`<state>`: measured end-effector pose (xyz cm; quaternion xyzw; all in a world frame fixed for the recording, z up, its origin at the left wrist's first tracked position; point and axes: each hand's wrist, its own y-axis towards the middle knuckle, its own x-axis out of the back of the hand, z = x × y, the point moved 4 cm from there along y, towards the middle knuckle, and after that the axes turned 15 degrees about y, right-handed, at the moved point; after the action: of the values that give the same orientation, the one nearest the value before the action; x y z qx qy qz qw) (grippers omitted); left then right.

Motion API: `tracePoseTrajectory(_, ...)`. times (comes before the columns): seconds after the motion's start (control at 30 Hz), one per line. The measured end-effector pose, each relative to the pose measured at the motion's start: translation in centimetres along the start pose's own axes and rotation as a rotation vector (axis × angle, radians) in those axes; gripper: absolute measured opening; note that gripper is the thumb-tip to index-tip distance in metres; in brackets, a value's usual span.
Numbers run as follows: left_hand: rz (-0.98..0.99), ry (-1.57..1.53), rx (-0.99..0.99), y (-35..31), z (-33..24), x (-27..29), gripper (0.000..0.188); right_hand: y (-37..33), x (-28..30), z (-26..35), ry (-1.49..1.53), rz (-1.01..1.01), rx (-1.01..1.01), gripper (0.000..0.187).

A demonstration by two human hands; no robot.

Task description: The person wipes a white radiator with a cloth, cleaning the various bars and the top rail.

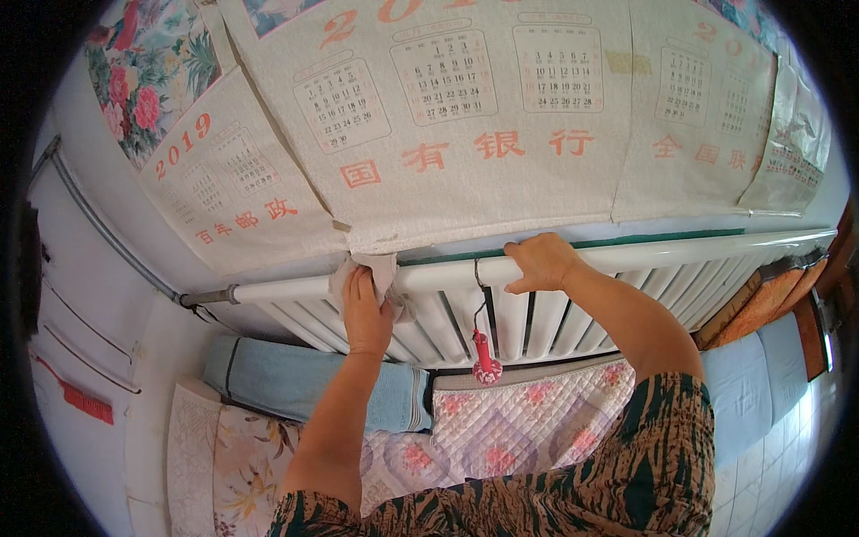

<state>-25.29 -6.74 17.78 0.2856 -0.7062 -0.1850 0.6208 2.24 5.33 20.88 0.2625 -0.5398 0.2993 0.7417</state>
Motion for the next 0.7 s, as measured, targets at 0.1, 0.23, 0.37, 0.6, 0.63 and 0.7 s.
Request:
tracePoseTrajectory(0.1, -0.022, -0.062, 0.002, -0.3, 0.1, 0.0, 0.057, 0.0, -0.1, -0.4, -0.002, -0.051, 0.038, 0.056)
tracePoseTrajectory(0.23, -0.045, -0.134, 0.034, -1.1, 0.6, 0.4, 0.056, 0.0, -0.2, -0.5, -0.004, -0.059, 0.039, 0.056)
tracePoseTrajectory(0.37, -0.067, -0.12, 0.071, -2.3, 1.4, 0.6, 0.055, 0.1, -0.3, -0.5, 0.001, -0.055, 0.038, 0.056)
tracePoseTrajectory(0.6, -0.098, -0.002, -0.048, -2.5, 0.9, 2.2, 0.054, 0.0, -0.2, -0.5, -0.007, -0.065, 0.045, 0.054)
tracePoseTrajectory(0.63, -0.1, 0.017, -0.066, -2.4, 0.6, 2.4, 0.054, 0.1, -0.2, -0.5, -0.004, -0.062, 0.041, 0.054)
tracePoseTrajectory(0.7, -0.113, -0.008, -0.085, -2.3, 0.1, 2.7, 0.054, 0.0, -0.2, -0.5, -0.001, -0.066, 0.045, 0.054)
